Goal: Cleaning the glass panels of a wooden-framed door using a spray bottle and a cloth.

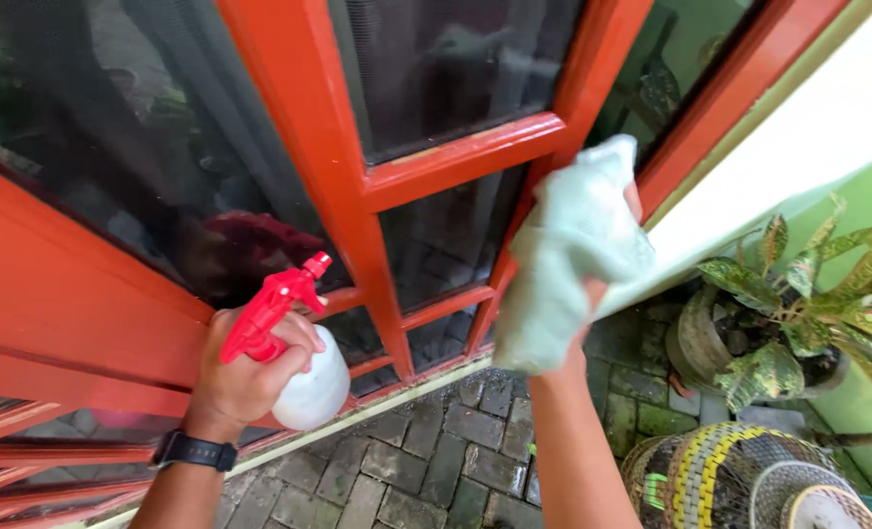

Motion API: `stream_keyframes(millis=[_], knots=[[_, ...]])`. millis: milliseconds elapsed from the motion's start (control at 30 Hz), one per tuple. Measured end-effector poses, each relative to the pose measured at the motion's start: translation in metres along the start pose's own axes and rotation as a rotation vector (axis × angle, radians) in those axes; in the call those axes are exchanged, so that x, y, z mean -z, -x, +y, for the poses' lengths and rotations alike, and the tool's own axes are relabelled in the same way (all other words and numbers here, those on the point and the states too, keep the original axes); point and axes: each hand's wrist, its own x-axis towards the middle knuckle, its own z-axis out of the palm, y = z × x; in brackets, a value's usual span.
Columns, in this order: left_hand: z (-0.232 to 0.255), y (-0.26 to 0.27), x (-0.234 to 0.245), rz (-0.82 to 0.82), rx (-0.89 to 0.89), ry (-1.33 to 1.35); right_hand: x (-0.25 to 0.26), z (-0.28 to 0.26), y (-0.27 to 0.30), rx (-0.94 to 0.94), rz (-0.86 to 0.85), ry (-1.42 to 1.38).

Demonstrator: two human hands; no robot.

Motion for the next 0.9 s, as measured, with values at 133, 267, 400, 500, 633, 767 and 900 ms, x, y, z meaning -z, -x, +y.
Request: stream_keyframes(millis=[133, 267, 400, 500, 633, 767, 900], knots=[[0.005, -0.003, 0.002, -0.008, -0.024, 0.008, -0.018, 0.043, -0.013, 0.445, -0.162, 0.471], [0.006, -0.004, 0.003, -0.02, -0.021, -0.014, 0.043, 0.15, -0.028, 0.549, -0.266, 0.931], [0.01, -0.007, 0.004, 0.002, 0.015, -0.004, 0.134, 0.225, -0.006, 0.644, -0.383, 1.41], [0.01, -0.004, 0.008, -0.012, 0.022, -0.041, 0.14, 0.206, 0.058, 0.698, -0.439, 1.637], [0.013, -0.007, 0.006, -0.027, 0.009, -0.011, 0.059, 0.098, 0.112, 0.653, -0.434, 1.626], [0.017, -0.008, 0.006, -0.038, -0.019, 0.043, 0.015, 0.068, 0.09, 0.233, -0.204, 0.877], [0.023, -0.012, 0.004, -0.028, 0.046, 0.003, -0.066, 0.017, 0.035, -0.03, -0.123, 0.386]])
